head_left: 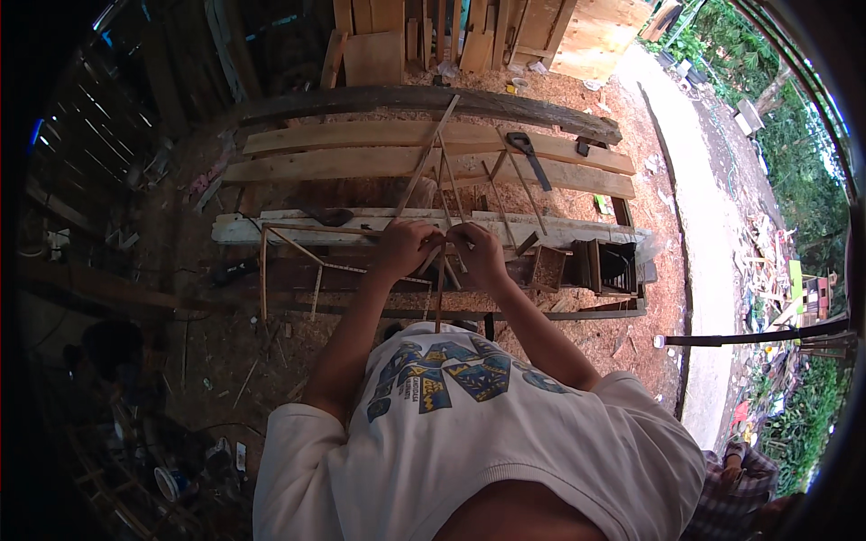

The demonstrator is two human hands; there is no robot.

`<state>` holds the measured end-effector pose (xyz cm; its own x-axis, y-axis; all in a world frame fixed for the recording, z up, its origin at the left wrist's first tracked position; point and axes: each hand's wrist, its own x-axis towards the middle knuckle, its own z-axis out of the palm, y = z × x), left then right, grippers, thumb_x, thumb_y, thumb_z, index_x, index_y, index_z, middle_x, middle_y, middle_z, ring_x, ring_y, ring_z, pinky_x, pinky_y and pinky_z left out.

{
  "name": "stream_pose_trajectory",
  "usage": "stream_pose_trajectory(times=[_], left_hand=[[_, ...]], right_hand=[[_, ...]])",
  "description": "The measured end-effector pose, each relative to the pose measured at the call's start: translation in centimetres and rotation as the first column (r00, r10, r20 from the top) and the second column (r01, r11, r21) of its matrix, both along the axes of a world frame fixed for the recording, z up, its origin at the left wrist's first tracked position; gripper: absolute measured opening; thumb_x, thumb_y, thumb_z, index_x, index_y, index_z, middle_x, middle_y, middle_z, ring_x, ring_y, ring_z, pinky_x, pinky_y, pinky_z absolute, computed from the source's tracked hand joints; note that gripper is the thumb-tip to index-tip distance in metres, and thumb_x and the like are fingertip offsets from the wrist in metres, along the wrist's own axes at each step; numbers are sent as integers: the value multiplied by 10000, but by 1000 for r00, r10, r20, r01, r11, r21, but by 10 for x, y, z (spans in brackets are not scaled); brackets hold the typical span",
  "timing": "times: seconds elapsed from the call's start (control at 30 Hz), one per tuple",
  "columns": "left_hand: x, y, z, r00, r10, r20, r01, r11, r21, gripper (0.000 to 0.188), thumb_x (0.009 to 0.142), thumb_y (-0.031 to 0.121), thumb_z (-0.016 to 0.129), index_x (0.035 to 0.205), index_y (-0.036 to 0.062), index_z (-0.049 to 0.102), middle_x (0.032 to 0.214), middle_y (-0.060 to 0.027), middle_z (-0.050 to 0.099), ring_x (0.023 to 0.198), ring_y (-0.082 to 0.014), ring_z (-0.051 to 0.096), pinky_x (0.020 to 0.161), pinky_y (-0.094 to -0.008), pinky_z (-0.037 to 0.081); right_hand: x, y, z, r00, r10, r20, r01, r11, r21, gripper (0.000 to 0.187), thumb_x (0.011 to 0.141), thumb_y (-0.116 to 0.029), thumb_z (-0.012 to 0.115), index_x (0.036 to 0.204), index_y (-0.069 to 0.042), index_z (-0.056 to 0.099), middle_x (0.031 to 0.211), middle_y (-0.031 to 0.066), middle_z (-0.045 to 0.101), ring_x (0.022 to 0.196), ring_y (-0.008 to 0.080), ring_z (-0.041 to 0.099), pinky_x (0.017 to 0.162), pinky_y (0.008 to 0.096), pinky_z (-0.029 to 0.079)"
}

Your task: The person assembles a thin bamboo frame by fitting together wooden strips and securing the joints using a hammer and small nails.

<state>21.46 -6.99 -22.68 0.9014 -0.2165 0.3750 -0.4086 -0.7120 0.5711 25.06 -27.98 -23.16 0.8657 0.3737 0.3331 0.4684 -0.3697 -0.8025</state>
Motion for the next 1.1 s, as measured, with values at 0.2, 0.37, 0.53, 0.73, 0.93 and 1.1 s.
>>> stream_pose_trajectory(times=[0.2,0.37,0.53,0.73,0.93,1.1], left_hand=[[-1,3,5,998,-6,-59,9,998,60,211,963,287,691,1017,92,750,945,-73,736,957,-298,704,903,-454,476],[-1,8,5,996,-62,-67,62,998,-4,200,896,174,684,1084,113,718,1014,-86,719,931,-327,699,887,-456,461],[-2,3,5,997,16,-80,-16,1000,-4,166,913,218,699,1040,113,709,961,-63,685,946,-303,687,905,-453,440],[-2,-2,6,998,65,-20,-66,998,-25,157,907,257,736,979,119,717,950,-33,687,984,-271,675,937,-446,412],[1,-2,-1,996,88,-13,-89,996,-29,154,888,285,765,935,141,741,933,-13,710,1000,-249,668,972,-462,385],[2,-4,0,995,97,-18,-98,994,-54,150,863,317,797,915,180,766,925,27,727,1004,-214,665,1007,-470,328]], right_hand=[[-1,2,7,999,9,-50,-11,999,-33,120,939,-117,716,1012,-24,737,965,182,742,908,370,737,773,426,566],[-3,2,8,999,23,33,-20,997,-70,104,951,-108,715,997,-18,739,943,153,741,894,351,738,761,410,561],[-5,1,7,997,58,46,-56,998,-31,105,929,-76,721,1016,-19,740,953,160,738,903,364,736,767,412,567],[-8,2,7,994,70,82,-69,997,-20,142,924,-72,722,1053,-18,744,981,162,743,915,369,740,773,405,577],[-14,2,8,994,54,97,-53,998,-16,179,928,-67,707,1096,-32,761,1017,158,754,932,360,750,779,401,587],[-18,1,7,992,51,118,-51,999,-10,188,933,-60,696,1107,-41,764,1055,158,761,947,355,754,791,395,597]])
